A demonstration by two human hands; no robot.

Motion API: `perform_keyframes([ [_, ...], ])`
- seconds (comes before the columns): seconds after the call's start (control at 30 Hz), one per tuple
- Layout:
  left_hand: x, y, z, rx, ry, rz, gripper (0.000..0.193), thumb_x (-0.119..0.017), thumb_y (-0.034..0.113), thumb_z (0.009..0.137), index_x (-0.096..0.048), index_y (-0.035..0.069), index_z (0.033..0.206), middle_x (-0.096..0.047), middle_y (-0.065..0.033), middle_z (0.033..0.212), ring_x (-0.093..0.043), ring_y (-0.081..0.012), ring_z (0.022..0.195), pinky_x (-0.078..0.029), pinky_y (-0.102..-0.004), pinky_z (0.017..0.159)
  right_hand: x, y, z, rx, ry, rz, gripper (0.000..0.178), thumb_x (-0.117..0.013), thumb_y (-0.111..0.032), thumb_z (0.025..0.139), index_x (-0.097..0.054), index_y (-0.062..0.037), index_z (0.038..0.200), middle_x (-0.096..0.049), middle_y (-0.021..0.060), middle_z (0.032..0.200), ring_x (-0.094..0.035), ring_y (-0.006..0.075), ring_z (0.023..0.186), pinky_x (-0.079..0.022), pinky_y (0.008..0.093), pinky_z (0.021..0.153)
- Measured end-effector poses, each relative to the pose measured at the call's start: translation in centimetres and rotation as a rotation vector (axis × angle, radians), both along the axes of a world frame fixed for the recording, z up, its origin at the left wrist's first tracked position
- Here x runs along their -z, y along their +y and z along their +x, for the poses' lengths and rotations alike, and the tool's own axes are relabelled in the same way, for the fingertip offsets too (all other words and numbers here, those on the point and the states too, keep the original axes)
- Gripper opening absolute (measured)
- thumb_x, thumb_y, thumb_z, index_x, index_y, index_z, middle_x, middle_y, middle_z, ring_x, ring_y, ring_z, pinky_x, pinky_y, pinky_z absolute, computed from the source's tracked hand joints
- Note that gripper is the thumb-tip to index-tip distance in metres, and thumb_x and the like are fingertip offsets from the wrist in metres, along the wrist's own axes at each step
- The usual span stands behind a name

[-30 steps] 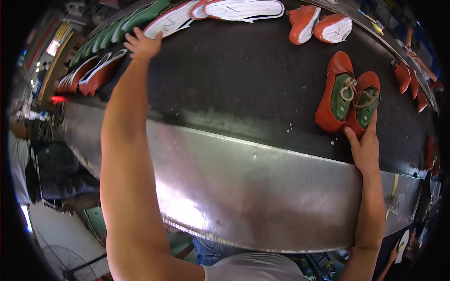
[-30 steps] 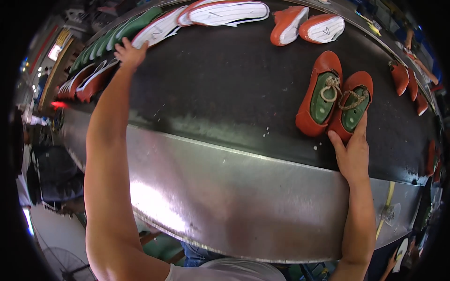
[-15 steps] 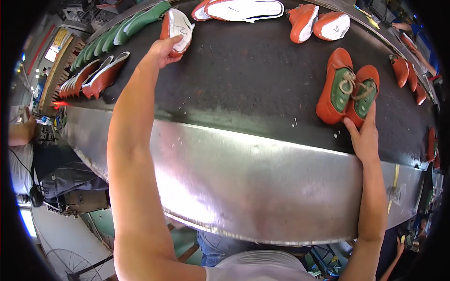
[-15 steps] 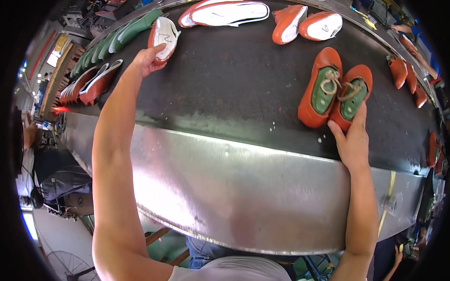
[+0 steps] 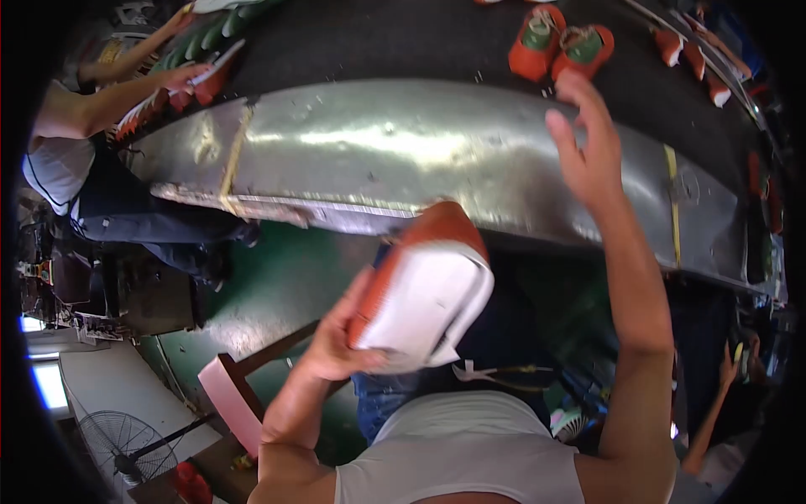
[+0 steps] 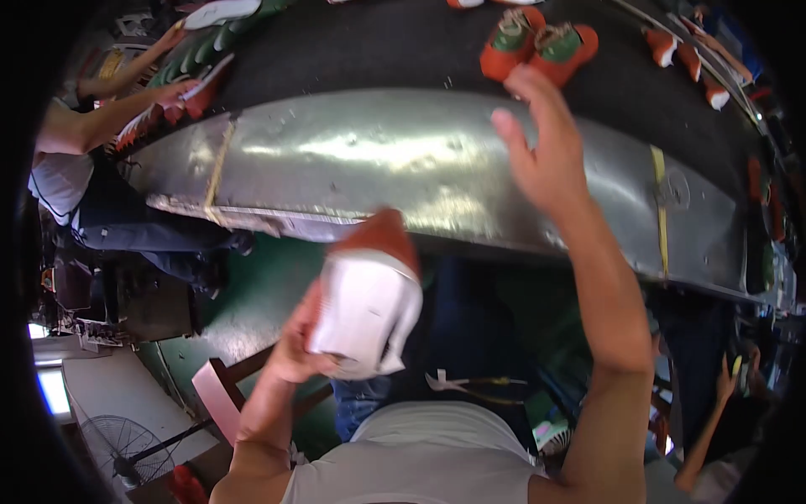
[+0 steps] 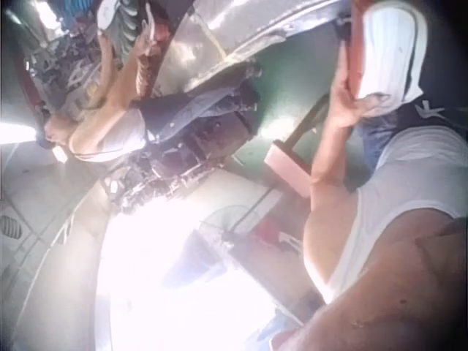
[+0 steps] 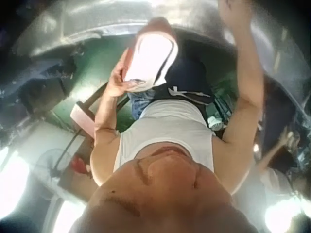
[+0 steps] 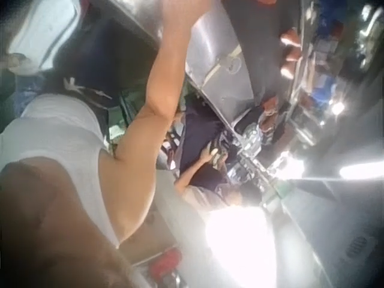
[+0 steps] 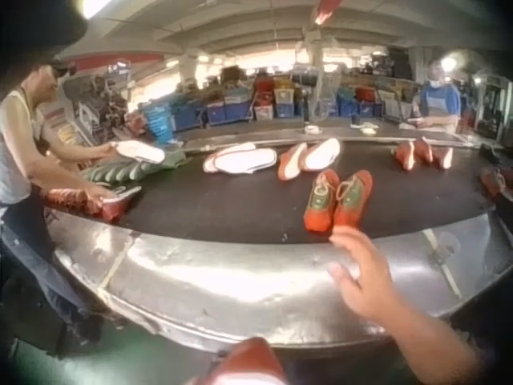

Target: The person pulls and adjusts the upper of various shoes around a last using lasting pliers.

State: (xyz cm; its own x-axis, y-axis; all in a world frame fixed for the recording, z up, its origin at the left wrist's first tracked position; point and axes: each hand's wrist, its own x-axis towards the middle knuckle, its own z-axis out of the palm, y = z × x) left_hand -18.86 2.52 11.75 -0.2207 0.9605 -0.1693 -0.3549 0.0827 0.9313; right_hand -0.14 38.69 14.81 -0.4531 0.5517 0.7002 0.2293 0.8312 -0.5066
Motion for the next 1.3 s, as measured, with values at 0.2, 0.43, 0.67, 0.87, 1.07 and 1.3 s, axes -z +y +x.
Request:
perform_keyframes([
  [0.2,6.2,-4.2,9.8,0.427,0.384,-0.522,0.097,-0.086,0.02,0.077,-0.031,0.002,0.155,-0.049,-0.0175,0.148,-0.047,-0.0224,0.135,-0.037,-0.0344,0.111,9.1,-18.6,13.4,-0.185,-0.409,-0.874,0.036,-0.065,-0.025,0.095,-0.064,0.0025,0.118,-0.068,0.0195,0.106,-0.068,0.031,0.093,-0.054,0.0349,0.082],
  [0.43,6.0,2.0,16.1,0.35,1.266,-0.233,0.063,-0.071,0.037,0.089,-0.055,-0.002,0.136,-0.069,-0.0253,0.105,-0.068,-0.0378,0.103,-0.052,-0.0392,0.093,16.7,-21.4,18.0,-0.253,-0.235,-0.974,0.033,-0.072,-0.013,0.089,-0.069,-0.0001,0.12,-0.074,0.0127,0.103,-0.069,0.0162,0.095,-0.054,0.0296,0.085],
  [0.67,8.8,4.5,13.3,0.453,0.865,-0.342,0.06,-0.057,0.042,0.097,-0.055,-0.003,0.135,-0.066,-0.028,0.117,-0.065,-0.0383,0.11,-0.049,-0.0427,0.097,12.5,-23.7,18.9,-0.106,-0.436,-0.833,0.037,-0.073,-0.03,0.088,-0.064,0.0019,0.104,-0.068,0.0178,0.096,-0.066,0.0371,0.088,-0.054,0.0376,0.077],
  [0.87,11.2,8.6,11.5,0.488,0.041,-0.407,0.058,-0.076,0.03,0.09,-0.055,-0.003,0.133,-0.069,-0.0117,0.114,-0.067,-0.0184,0.098,-0.054,-0.034,0.089,8.7,-29.3,22.4,-0.4,-1.044,-0.449,0.055,-0.085,-0.024,0.07,-0.059,-0.0042,0.114,-0.059,0.0143,0.11,-0.059,0.0349,0.106,-0.054,0.0419,0.087],
  [1.07,4.0,4.4,9.0,0.099,-0.099,-0.114,0.063,-0.078,0.02,0.089,-0.047,0.001,0.141,-0.066,-0.0126,0.118,-0.065,-0.0206,0.103,-0.054,-0.036,0.09,6.8,-25.7,26.4,-0.522,-0.851,-0.647,0.032,-0.07,-0.016,0.082,-0.062,-0.0014,0.109,-0.066,0.0158,0.094,-0.067,0.0304,0.088,-0.054,0.0388,0.078],
  [1.3,3.9,-0.3,7.8,0.069,0.612,-0.162,0.061,-0.067,0.032,0.096,-0.041,0.019,0.149,-0.034,-0.0248,0.149,-0.04,-0.0337,0.137,-0.037,-0.0425,0.111,4.8,-28.4,19.5,-0.434,-0.523,-1.12,0.024,-0.062,-0.02,0.096,-0.063,0.0005,0.108,-0.07,0.0091,0.083,-0.067,0.0154,0.072,-0.052,0.0313,0.068],
])
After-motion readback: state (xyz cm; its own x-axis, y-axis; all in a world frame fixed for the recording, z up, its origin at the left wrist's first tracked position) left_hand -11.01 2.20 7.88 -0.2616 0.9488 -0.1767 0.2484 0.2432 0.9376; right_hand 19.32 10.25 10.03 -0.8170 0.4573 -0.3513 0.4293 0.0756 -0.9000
